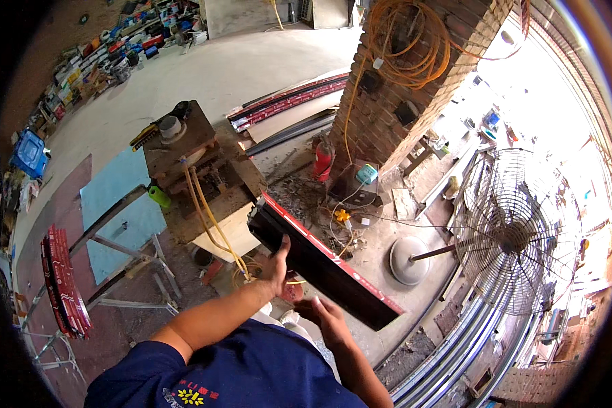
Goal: The person repeatedly picks up long black metal profiles from a table, carries them to a machine, feeds them through, and returns them to the table. This cycle is performed multiple times with several profiles.
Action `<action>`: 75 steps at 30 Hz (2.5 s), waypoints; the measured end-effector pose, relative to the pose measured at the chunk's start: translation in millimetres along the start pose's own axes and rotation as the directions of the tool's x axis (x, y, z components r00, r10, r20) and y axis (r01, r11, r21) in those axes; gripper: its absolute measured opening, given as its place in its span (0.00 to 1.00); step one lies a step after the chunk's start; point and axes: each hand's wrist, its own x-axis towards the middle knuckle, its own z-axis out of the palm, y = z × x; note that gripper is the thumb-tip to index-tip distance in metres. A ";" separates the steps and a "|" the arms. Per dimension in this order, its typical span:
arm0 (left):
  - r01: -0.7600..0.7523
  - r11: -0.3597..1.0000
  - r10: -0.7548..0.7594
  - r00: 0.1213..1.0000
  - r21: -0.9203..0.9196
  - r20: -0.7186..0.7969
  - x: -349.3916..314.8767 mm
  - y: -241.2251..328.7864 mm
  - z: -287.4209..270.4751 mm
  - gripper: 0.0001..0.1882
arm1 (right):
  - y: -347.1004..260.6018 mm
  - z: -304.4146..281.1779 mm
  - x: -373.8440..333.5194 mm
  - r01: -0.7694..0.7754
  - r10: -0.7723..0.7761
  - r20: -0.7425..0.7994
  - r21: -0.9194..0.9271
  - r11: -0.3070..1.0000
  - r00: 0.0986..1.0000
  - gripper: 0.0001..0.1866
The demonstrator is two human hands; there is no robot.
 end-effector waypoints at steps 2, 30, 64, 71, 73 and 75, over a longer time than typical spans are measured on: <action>-0.014 0.994 0.024 0.996 0.107 -0.090 17.6 8.9 -17.1 0.54 | -5.4 -3.8 -11.0 0.330 -0.403 -0.062 -0.468 0.820 0.913 0.15; -0.024 0.963 0.101 0.956 0.270 -0.274 69.4 121.8 -143.9 0.41 | 1.2 62.3 138.2 -0.278 0.049 -0.281 -0.880 0.385 0.958 0.32; 0.106 0.966 -0.023 0.944 0.238 -0.329 74.8 153.4 -142.4 0.35 | -17.6 72.1 160.2 -0.222 0.046 -0.219 -0.923 0.314 0.975 0.26; 0.033 0.955 0.068 0.943 0.294 -0.327 108.1 110.5 -166.4 0.40 | -18.4 73.6 162.0 -0.254 0.066 -0.246 -0.919 0.303 0.967 0.26; 0.026 0.949 0.084 0.940 0.315 -0.332 106.2 109.4 -165.4 0.40 | -11.1 66.3 165.7 -0.233 0.050 -0.229 -0.923 0.307 0.972 0.26; -0.054 0.948 0.153 0.941 0.312 -0.302 100.0 116.1 -159.0 0.40 | 8.8 50.9 171.3 -0.191 0.019 -0.196 -0.924 0.331 0.980 0.25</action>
